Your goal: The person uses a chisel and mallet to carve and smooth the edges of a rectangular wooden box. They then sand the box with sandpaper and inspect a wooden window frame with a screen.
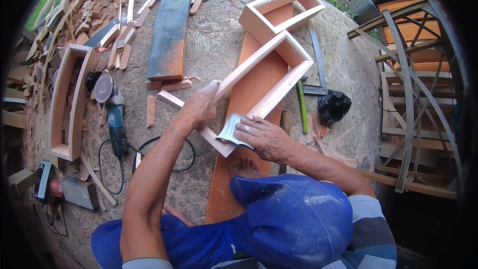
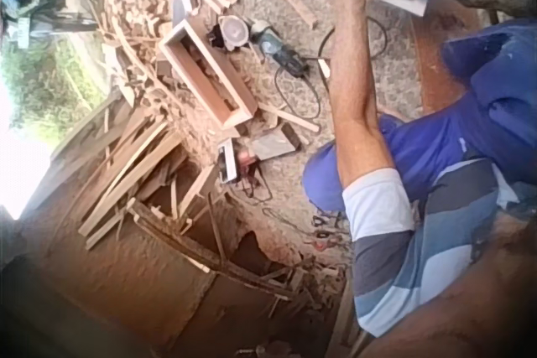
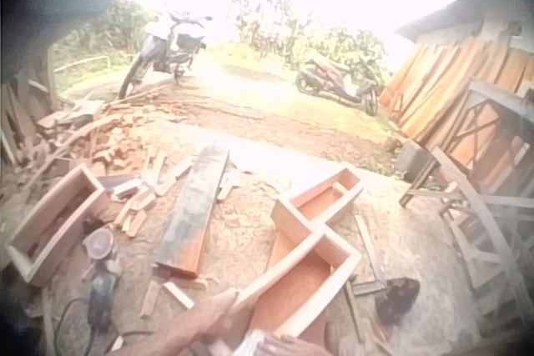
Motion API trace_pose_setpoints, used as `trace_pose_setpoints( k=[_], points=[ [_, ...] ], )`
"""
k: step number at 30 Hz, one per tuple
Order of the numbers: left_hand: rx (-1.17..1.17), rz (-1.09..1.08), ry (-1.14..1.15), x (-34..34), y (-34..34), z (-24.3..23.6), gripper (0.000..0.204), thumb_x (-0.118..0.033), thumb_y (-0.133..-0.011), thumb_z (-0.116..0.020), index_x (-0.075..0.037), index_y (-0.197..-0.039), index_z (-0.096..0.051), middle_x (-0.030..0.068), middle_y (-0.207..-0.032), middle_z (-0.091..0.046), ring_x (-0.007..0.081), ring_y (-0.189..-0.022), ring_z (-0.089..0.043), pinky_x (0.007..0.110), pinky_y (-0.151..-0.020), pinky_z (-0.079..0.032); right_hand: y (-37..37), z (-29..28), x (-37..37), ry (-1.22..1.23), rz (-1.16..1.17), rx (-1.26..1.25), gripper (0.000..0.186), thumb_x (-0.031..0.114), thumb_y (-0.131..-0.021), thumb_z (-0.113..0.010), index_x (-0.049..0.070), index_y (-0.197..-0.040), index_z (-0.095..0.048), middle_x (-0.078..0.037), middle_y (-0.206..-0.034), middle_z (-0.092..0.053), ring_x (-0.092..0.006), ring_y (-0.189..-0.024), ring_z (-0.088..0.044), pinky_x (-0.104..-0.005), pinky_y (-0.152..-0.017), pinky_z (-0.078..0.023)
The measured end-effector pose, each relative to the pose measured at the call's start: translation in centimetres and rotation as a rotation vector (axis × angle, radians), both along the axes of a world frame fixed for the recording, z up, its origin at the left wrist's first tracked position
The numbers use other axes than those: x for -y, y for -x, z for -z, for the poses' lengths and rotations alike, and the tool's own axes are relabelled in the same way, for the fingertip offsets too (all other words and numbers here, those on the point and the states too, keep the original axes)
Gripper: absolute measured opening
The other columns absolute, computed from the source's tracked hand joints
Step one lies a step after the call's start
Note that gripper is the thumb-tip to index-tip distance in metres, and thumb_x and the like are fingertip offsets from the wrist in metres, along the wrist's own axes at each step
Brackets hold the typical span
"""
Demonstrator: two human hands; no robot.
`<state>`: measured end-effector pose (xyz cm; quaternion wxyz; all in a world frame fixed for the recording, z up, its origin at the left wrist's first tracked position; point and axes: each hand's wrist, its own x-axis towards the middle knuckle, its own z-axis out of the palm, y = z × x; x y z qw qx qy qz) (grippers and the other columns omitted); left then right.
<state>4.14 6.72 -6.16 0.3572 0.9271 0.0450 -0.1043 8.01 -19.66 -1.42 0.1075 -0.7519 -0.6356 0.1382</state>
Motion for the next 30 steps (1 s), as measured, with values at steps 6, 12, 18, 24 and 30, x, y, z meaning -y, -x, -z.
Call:
trace_pose_setpoints(
  k=[6, 12, 18, 24, 30],
  points=[
    [-0.004, -0.013, -0.018, 0.0, 0.1, -0.2, 0.055, -0.001, -0.088, -0.052, -0.003, -0.142, -0.047, 0.0302, -0.117, -0.068, 0.0461, -0.111, -0.067, 0.053, -0.094, -0.054, -9.4, -0.8, 2.1, 0.151, 0.439, 0.219, 0.030, 0.016, -0.100, -0.055, 0.006, -0.127, -0.062, -0.016, -0.135, -0.064, -0.0324, -0.138, -0.054, -0.0448, -0.118, -0.041],
    [-0.121, 0.006, 0.010, -0.1, 0.1, -0.7, 0.061, -0.003, -0.088, -0.052, 0.000, -0.148, -0.043, 0.0332, -0.123, -0.064, 0.0460, -0.117, -0.064, 0.051, -0.097, -0.052, -5.7, -0.8, 0.8, 0.137, 0.266, 0.210, 0.032, 0.020, -0.102, -0.051, 0.009, -0.129, -0.063, -0.016, -0.136, -0.065, -0.0290, -0.137, -0.056, -0.0447, -0.117, -0.043],
    [-0.176, 0.013, 0.034, -0.1, -0.4, -1.4, 0.060, -0.003, -0.089, -0.052, 0.001, -0.148, -0.042, 0.0328, -0.123, -0.065, 0.0464, -0.117, -0.064, 0.050, -0.096, -0.053, -6.0, -0.9, -0.4, 0.132, 0.174, 0.277, 0.032, 0.022, -0.105, -0.046, 0.005, -0.128, -0.060, -0.019, -0.131, -0.064, -0.0309, -0.136, -0.055, -0.0436, -0.118, -0.040],
    [-0.139, -0.001, 0.027, 0.1, -0.5, -0.9, 0.057, -0.004, -0.090, -0.052, -0.002, -0.146, -0.046, 0.0314, -0.124, -0.065, 0.0460, -0.118, -0.063, 0.051, -0.098, -0.052, -11.8, 0.0, 1.4, 0.616, 0.397, 0.096, 0.031, 0.026, -0.106, -0.050, 0.004, -0.121, -0.065, -0.021, -0.117, -0.071, -0.0333, -0.119, -0.066, -0.0464, -0.107, -0.050],
    [-0.095, 0.005, 0.014, 0.0, -0.7, -0.8, 0.056, -0.003, -0.087, -0.052, -0.001, -0.143, -0.048, 0.0318, -0.122, -0.066, 0.0460, -0.116, -0.065, 0.051, -0.097, -0.052, -5.0, 0.5, 0.2, 0.163, 0.134, 0.158, 0.032, 0.023, -0.101, -0.055, 0.006, -0.127, -0.061, -0.016, -0.137, -0.063, -0.0291, -0.136, -0.055, -0.0433, -0.117, -0.042]
  ],
)
